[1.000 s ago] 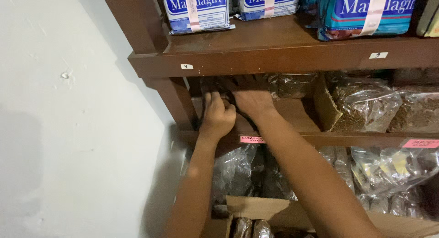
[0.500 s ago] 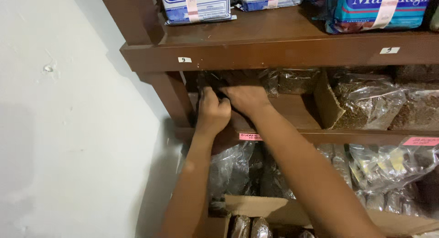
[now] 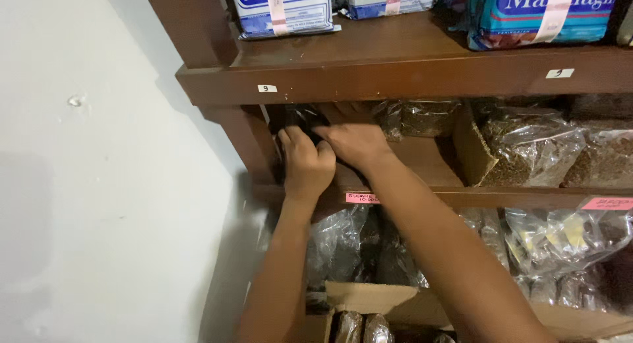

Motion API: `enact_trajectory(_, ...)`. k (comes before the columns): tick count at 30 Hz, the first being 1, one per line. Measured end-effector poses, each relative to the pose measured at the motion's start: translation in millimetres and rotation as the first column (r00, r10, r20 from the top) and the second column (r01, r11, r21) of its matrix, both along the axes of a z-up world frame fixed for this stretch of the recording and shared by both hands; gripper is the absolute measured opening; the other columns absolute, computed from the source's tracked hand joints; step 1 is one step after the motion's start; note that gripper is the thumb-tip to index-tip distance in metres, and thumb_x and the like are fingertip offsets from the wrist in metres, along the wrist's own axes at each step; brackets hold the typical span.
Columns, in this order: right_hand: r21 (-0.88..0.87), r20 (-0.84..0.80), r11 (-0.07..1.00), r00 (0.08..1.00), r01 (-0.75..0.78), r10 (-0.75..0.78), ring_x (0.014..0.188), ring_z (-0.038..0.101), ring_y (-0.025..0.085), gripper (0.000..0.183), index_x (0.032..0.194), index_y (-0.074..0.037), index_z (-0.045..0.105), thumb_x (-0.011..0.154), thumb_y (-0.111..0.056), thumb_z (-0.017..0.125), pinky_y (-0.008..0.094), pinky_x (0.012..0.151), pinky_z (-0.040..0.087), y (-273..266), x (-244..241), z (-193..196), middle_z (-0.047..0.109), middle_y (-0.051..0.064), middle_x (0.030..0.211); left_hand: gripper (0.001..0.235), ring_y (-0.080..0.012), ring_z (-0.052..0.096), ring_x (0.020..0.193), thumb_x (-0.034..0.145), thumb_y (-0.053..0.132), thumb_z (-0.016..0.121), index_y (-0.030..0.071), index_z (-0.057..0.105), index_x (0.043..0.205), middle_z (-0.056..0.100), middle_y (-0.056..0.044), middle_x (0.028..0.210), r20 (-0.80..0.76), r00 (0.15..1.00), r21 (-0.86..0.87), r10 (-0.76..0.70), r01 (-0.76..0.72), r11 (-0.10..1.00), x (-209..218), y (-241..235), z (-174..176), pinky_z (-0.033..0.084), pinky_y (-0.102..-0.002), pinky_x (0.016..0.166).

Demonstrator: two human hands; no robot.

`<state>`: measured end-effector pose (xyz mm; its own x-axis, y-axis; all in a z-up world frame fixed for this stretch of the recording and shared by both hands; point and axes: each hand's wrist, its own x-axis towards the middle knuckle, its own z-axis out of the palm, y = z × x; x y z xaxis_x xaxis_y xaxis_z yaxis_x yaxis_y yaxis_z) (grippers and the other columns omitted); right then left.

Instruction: The person takes plastic bags of loose-leaf tobacco from a cardboard box and places them onto a wooden shelf alongside other tobacco products.

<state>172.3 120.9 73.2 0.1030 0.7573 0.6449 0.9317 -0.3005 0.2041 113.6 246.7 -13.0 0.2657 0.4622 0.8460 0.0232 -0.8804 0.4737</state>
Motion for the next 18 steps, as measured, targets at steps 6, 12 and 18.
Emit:
enact_trajectory(6,0.074,0.065,0.994,0.995,0.077,-0.082,0.048,0.06,0.01,0.028,0.065,-0.03,0.05,0.093,-0.026,0.05,0.026,0.044,0.045,13,6,-13,0.051,-0.009,0.048,0.029,-0.0375,0.038,0.063,0.052,-0.01,0.047,-0.016,0.05,0.08,0.038,-0.017,0.072,-0.013,0.975,0.51,0.222,-0.184,0.84,-26,-24,51,0.041,-0.052,0.058)
enact_trajectory(12,0.073,0.037,0.997,0.999,-0.039,0.036,0.053,0.062,0.015,0.029,0.066,-0.022,0.052,0.094,-0.021,0.048,0.028,0.049,0.046,-4,-2,3,0.055,-0.002,0.05,0.022,-0.0308,0.039,0.073,0.058,-0.003,0.048,-0.001,0.041,0.08,0.039,-0.011,0.081,0.06,0.998,0.29,-0.006,-0.011,0.957,-18,-12,27,0.043,-0.053,0.068)
enact_trajectory(18,0.039,-0.019,0.999,0.999,0.036,-0.035,0.05,0.061,0.013,0.033,0.065,-0.025,0.054,0.097,-0.026,0.046,0.029,0.045,0.048,22,17,-18,0.056,-0.003,0.051,0.016,-0.0328,0.037,0.055,0.057,-0.017,0.056,-0.003,0.049,0.056,0.038,-0.013,0.062,0.102,0.964,0.718,0.247,-0.243,0.652,-45,-49,84,0.039,-0.046,0.05)
